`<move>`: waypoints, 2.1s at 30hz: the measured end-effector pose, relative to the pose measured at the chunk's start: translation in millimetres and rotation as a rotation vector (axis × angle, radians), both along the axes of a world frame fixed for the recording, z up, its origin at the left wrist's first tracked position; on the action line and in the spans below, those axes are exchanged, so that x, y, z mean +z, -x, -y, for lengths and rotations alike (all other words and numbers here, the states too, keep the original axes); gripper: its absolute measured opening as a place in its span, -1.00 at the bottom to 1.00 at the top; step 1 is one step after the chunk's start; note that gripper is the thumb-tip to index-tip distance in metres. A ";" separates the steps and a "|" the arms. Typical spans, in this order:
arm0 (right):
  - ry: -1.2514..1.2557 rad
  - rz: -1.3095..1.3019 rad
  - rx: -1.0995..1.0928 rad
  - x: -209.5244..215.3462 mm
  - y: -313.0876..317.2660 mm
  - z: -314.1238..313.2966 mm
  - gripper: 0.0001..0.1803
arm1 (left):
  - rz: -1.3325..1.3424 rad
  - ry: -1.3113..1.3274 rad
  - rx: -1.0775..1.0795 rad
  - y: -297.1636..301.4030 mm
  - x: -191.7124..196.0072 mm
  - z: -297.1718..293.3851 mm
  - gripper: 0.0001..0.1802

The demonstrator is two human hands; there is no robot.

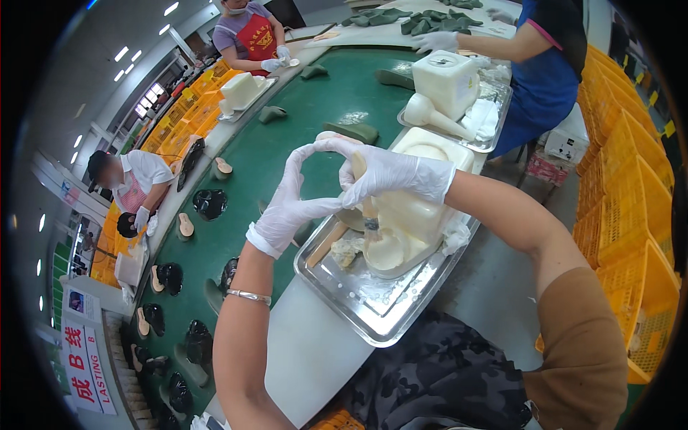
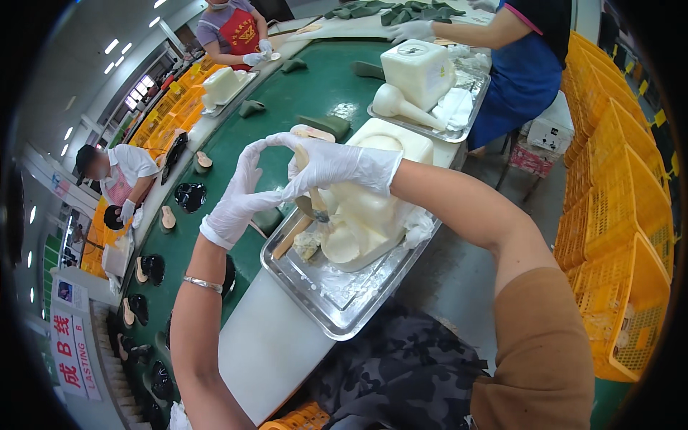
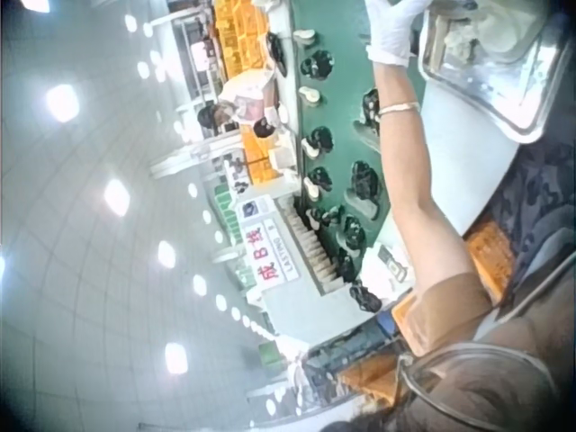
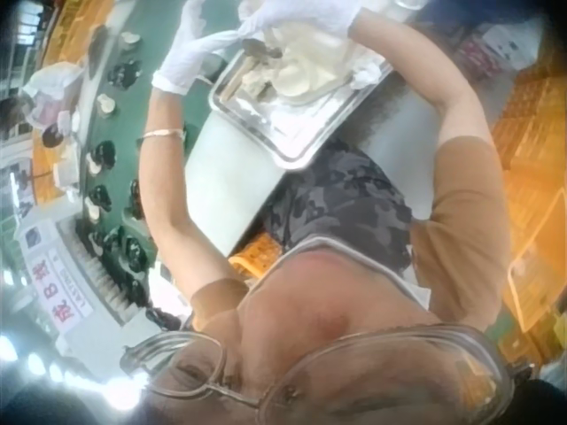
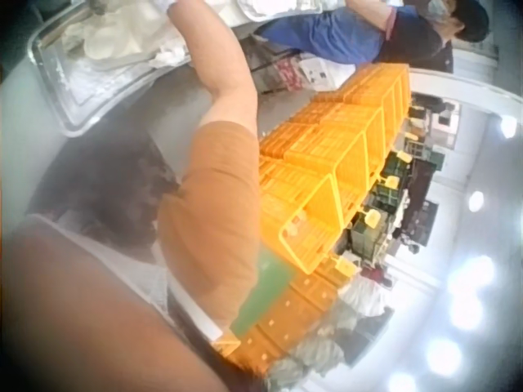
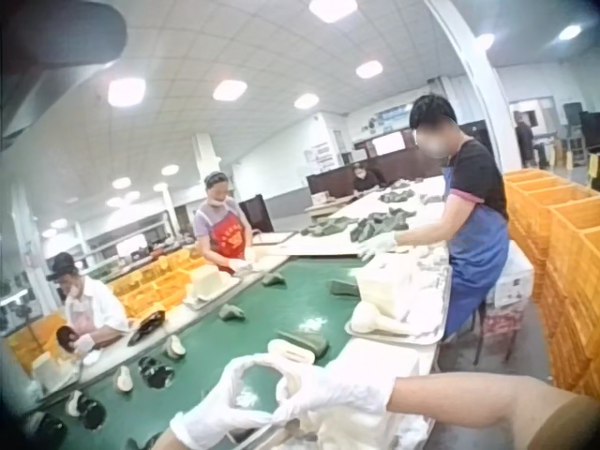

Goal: The person applies adhesive to the soles of shoes using a brush. They repeatedly dip the brush into a container of glue and spread it evenly across the bottom of the shoe soles. The shoes are handled one at a time and placed on a green workbench after treatment.

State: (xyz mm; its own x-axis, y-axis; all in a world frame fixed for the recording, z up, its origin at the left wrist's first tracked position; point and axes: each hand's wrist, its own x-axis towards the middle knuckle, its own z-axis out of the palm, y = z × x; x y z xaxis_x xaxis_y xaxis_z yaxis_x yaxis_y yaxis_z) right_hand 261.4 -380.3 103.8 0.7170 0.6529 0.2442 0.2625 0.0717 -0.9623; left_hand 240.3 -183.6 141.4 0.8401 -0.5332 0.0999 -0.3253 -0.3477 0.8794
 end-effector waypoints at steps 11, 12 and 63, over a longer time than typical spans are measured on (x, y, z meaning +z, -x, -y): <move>0.044 0.035 -0.043 -3.1 0.5 -1.1 -0.20 | 0.046 -0.043 0.078 11.6 -5.4 -14.5 0.02; 0.079 0.027 -0.060 5.2 8.7 0.2 -0.25 | 0.054 -0.072 0.096 14.4 -10.1 -20.4 0.02; 0.212 0.034 -0.027 -0.9 12.9 -0.3 -0.74 | 0.274 -0.934 0.834 132.2 -193.7 -91.7 -0.28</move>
State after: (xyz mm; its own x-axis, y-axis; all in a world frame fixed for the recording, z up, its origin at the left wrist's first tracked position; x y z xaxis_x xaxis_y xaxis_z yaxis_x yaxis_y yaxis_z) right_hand 248.5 -380.0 102.9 0.7286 0.6729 0.1281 0.2941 -0.1385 -0.9457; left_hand 108.1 -91.8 -52.3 0.9636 0.1817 0.1963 0.1576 -0.9786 0.1321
